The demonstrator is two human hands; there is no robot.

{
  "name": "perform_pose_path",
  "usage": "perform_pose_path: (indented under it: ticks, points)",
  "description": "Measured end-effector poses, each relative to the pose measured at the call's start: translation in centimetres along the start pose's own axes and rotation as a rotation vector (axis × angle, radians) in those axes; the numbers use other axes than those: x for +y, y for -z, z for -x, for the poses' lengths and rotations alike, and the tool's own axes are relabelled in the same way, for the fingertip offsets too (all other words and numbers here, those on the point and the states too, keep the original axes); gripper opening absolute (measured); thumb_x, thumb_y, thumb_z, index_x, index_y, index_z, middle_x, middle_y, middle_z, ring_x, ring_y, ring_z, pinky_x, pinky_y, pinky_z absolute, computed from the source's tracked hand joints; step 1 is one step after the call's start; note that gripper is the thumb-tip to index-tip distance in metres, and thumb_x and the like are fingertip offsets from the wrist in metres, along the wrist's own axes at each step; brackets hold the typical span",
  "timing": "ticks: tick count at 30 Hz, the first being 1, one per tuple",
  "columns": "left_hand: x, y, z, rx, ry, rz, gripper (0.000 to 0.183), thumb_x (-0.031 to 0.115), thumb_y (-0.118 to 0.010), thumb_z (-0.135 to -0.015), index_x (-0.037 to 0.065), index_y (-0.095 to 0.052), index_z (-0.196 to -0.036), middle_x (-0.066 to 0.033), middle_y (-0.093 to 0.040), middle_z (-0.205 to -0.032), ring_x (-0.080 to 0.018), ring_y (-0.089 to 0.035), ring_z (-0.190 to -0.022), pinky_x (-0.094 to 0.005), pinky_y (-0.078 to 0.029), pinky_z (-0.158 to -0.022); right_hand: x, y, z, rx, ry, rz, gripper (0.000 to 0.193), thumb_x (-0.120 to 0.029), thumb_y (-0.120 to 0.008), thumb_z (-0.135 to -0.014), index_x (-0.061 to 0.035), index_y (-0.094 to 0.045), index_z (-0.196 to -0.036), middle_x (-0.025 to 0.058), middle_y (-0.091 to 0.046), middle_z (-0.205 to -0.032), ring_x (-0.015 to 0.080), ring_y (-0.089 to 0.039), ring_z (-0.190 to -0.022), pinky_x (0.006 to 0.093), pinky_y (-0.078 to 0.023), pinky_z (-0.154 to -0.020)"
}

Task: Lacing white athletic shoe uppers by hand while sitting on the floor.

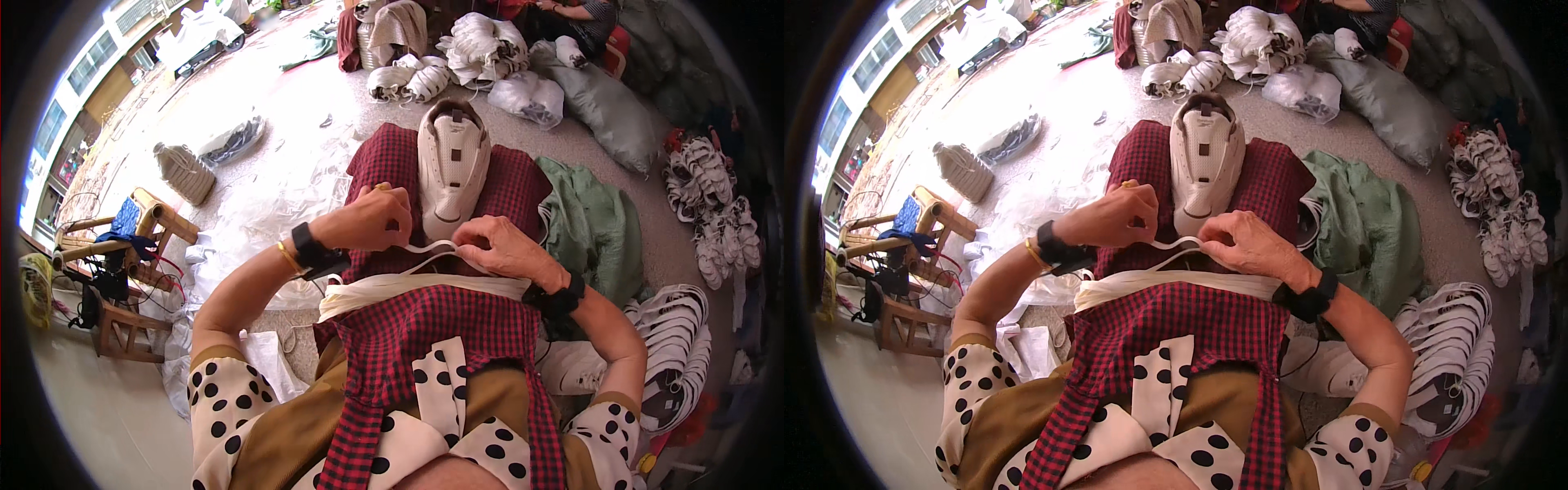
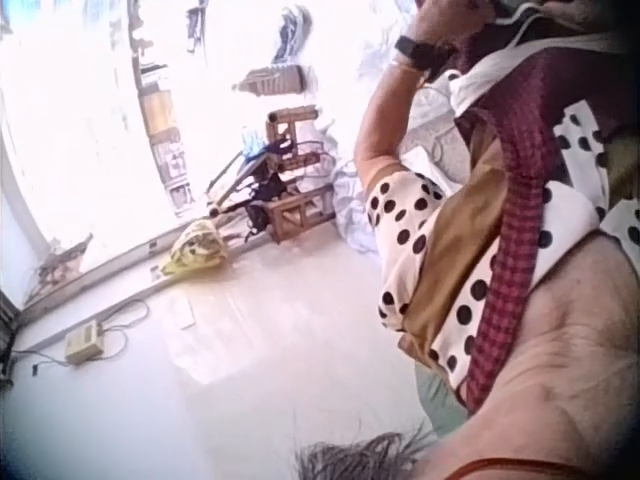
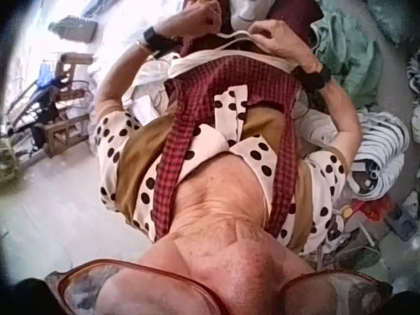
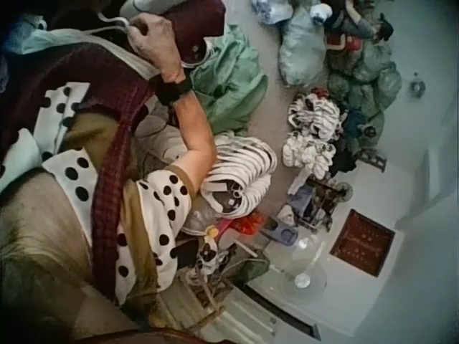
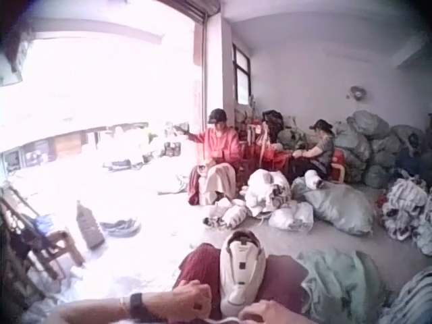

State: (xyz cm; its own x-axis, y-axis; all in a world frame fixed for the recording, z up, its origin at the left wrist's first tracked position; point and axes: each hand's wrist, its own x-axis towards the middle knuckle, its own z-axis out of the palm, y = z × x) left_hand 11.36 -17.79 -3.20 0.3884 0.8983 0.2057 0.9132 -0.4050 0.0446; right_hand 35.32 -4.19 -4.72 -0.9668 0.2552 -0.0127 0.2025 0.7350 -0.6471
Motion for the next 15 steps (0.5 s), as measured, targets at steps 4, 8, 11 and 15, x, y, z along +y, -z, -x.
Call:
perform_pose_path:
  ticks: [4,8,11,15]
  points:
    - [-0.3,2.4,-1.6,-0.225,0.249,0.902,0.015,0.016,-0.061,-0.092,0.003,-0.066,-0.086,-0.0016,-0.062,-0.078,-0.0091,-0.058,-0.075,-0.0280,-0.049,-0.067,-1.3,0.7,-0.9,0.047,0.037,-0.389,0.036,-0.027,-0.056,-0.097,0.0018,-0.063,-0.118,0.0147,-0.070,-0.098,0.0190,-0.067,-0.092,0.0324,-0.051,-0.084]
    - [0.6,4.0,-2.8,-0.197,0.319,0.977,0.024,0.022,-0.054,-0.099,0.000,-0.065,-0.093,-0.0002,-0.059,-0.075,-0.0067,-0.055,-0.067,-0.0253,-0.046,-0.058,-2.3,1.3,-1.2,0.018,0.034,-0.677,0.037,-0.031,-0.048,-0.102,0.0020,-0.066,-0.103,0.0035,-0.065,-0.085,0.0107,-0.061,-0.078,0.0275,-0.050,-0.069]
    - [-0.2,5.5,-1.6,-0.120,0.262,0.905,0.032,0.029,-0.053,-0.102,0.001,-0.066,-0.092,0.0032,-0.054,-0.067,-0.0045,-0.049,-0.059,-0.0224,-0.040,-0.051,-0.7,3.6,0.6,0.215,0.031,-0.873,0.033,-0.032,-0.053,-0.099,-0.0054,-0.059,-0.080,-0.0071,-0.041,-0.058,0.0016,-0.033,-0.048,0.0207,-0.026,-0.043]
    - [-1.4,6.3,-0.1,-0.013,0.403,1.051,0.040,0.035,-0.053,-0.103,0.001,-0.066,-0.087,0.0051,-0.050,-0.061,-0.0045,-0.045,-0.054,-0.0217,-0.037,-0.050,4.6,7.9,5.1,0.566,-0.116,-0.658,0.029,-0.028,-0.057,-0.096,-0.0079,-0.055,-0.074,-0.0084,-0.039,-0.058,0.0005,-0.031,-0.048,0.0202,-0.022,-0.043]
